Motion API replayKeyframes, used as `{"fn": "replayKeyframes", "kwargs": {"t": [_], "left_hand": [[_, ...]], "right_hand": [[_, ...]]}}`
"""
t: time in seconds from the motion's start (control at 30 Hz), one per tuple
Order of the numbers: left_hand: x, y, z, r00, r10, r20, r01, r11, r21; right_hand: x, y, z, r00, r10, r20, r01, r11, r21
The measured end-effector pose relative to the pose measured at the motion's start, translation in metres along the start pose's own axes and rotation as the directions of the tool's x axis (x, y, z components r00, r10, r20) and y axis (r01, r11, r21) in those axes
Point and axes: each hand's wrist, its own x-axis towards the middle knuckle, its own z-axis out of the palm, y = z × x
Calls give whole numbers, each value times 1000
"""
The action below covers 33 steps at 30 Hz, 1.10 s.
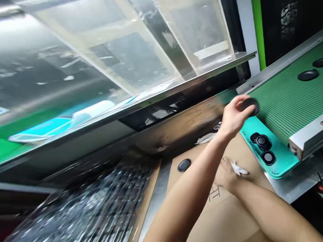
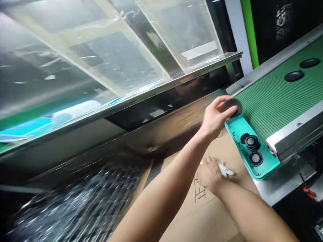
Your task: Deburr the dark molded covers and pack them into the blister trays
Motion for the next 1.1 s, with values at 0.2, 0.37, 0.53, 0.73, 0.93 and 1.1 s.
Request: {"fn": "replayKeyframes", "kwargs": {"t": [0.2,0.37,0.53,0.73,0.93,1.1], "left_hand": [[-158,-76,-178,723,-521,-454,276,820,-502],[-207,-118,-190,697,-594,-401,175,684,-708],[-204,-114,-172,801,-582,-140,181,458,-870],[-207,-108,-172,779,-608,-155,123,391,-912],[-206,-105,-175,764,-594,-251,49,441,-896],[-203,-111,-171,783,-570,-250,72,482,-873]], "right_hand": [[1,-1,-23,999,12,-44,-12,1000,4],[-7,-23,-22,943,-94,-318,159,970,186],[-3,-34,-2,958,-173,-230,183,983,23],[-6,-50,6,959,-160,-234,149,987,-63],[-1,-58,3,967,-129,-220,113,990,-83],[7,-55,-6,984,-28,-175,8,994,-112]]}}
